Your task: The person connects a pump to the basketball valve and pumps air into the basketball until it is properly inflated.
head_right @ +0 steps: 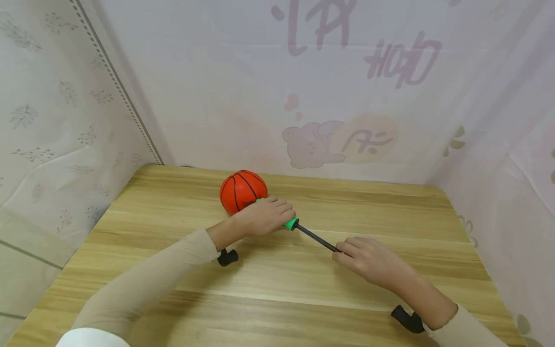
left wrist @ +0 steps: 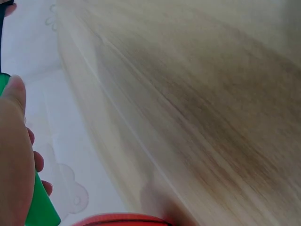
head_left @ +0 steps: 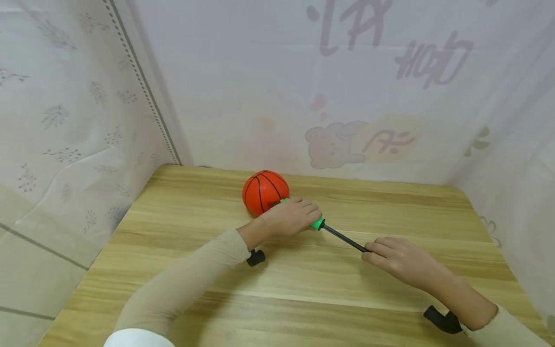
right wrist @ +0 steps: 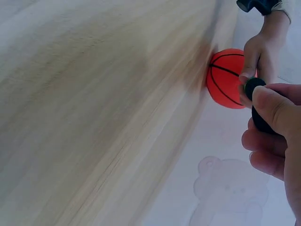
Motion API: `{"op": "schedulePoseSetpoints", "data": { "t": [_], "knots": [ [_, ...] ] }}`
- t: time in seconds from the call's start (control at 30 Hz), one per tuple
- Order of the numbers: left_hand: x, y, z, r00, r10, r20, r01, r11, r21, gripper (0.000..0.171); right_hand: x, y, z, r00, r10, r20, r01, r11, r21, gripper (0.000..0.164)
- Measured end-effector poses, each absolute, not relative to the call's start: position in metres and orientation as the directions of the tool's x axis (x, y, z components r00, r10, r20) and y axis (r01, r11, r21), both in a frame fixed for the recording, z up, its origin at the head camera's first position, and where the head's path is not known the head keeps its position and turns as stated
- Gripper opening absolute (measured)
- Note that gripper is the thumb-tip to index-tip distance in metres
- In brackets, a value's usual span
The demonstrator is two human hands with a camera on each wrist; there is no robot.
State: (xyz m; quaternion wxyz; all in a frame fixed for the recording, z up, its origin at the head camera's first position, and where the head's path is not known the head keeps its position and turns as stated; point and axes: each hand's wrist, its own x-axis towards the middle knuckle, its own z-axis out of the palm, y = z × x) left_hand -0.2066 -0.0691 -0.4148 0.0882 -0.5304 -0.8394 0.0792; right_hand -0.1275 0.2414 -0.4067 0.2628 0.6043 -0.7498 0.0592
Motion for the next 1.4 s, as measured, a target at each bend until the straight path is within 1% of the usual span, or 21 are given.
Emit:
{"op": "schedulePoseSetpoints", "data": {
  "t": [0.17, 0.3, 0.33, 0.4, 0.47, 0.5, 0.57, 0.6, 0.67, 0.7, 0.8, 0.83, 0.93, 1.17, 1.27, 1.4],
  "knots": [
    [-0.207, -0.066, -0.417, -0.424, 0.903, 0.068, 0.869, 0.426, -0.250, 0.031, -0.139, 0.224, -0.405, -0.121, -0.891, 0.438, -0.937, 0.249, 0.246, 0.047],
    [-0.206, -0.064, -0.418, -0.430, 0.900, 0.070, 0.860, 0.432, -0.273, 0.031, -0.153, 0.206, -0.404, -0.127, -0.900, 0.418, -0.938, 0.246, 0.245, 0.050],
    [-0.206, -0.063, -0.418, -0.431, 0.899, 0.073, 0.858, 0.434, -0.277, 0.031, -0.156, 0.202, -0.403, -0.133, -0.902, 0.412, -0.938, 0.248, 0.240, 0.047],
    [-0.205, -0.062, -0.417, -0.428, 0.901, 0.075, 0.860, 0.431, -0.274, 0.030, -0.161, 0.195, -0.403, -0.142, -0.906, 0.399, -0.936, 0.253, 0.242, 0.034],
    [-0.205, -0.062, -0.417, -0.427, 0.901, 0.072, 0.862, 0.430, -0.267, 0.029, -0.165, 0.189, -0.403, -0.149, -0.910, 0.386, -0.933, 0.258, 0.250, 0.013],
    [-0.204, -0.062, -0.417, -0.429, 0.901, 0.069, 0.862, 0.431, -0.266, 0.029, -0.166, 0.186, -0.404, -0.151, -0.912, 0.380, -0.932, 0.260, 0.254, 0.008],
    [-0.203, -0.062, -0.416, -0.432, 0.900, 0.062, 0.863, 0.432, -0.260, 0.028, -0.167, 0.183, -0.404, -0.155, -0.915, 0.373, -0.929, 0.263, 0.259, 0.019],
    [-0.203, -0.062, -0.416, -0.434, 0.899, 0.062, 0.863, 0.435, -0.259, 0.027, -0.168, 0.182, -0.405, -0.156, -0.915, 0.373, -0.929, 0.263, 0.258, 0.018],
    [-0.203, -0.061, -0.417, -0.437, 0.897, 0.065, 0.864, 0.439, -0.245, 0.026, -0.167, 0.183, -0.406, -0.149, -0.909, 0.389, -0.930, 0.262, 0.258, 0.009],
    [-0.203, -0.061, -0.417, -0.433, 0.899, 0.070, 0.867, 0.436, -0.242, 0.026, -0.166, 0.185, -0.407, -0.143, -0.906, 0.398, -0.930, 0.261, 0.258, 0.014],
    [-0.203, -0.060, -0.419, -0.413, 0.907, 0.081, 0.876, 0.420, -0.235, 0.026, -0.159, 0.195, -0.408, -0.117, -0.893, 0.435, -0.935, 0.246, 0.254, 0.042],
    [-0.203, -0.059, -0.419, -0.411, 0.908, 0.079, 0.878, 0.417, -0.234, 0.026, -0.156, 0.199, -0.408, -0.108, -0.888, 0.446, -0.937, 0.241, 0.253, 0.047],
    [-0.201, -0.060, -0.418, -0.422, 0.905, 0.057, 0.874, 0.422, -0.242, 0.027, -0.147, 0.213, -0.409, -0.093, -0.878, 0.469, -0.940, 0.233, 0.250, 0.045],
    [-0.200, -0.066, -0.413, -0.440, 0.898, 0.024, 0.869, 0.432, -0.242, 0.030, -0.129, 0.241, -0.408, -0.130, -0.870, 0.475, -0.939, 0.263, 0.223, 0.043],
    [-0.201, -0.067, -0.413, -0.448, 0.894, 0.017, 0.869, 0.440, -0.226, 0.030, -0.128, 0.246, -0.408, -0.123, -0.870, 0.478, -0.941, 0.255, 0.222, 0.042],
    [-0.201, -0.066, -0.413, -0.447, 0.894, 0.027, 0.870, 0.442, -0.217, 0.029, -0.131, 0.240, -0.407, -0.138, -0.878, 0.458, -0.937, 0.266, 0.228, 0.043]
  ]
}}
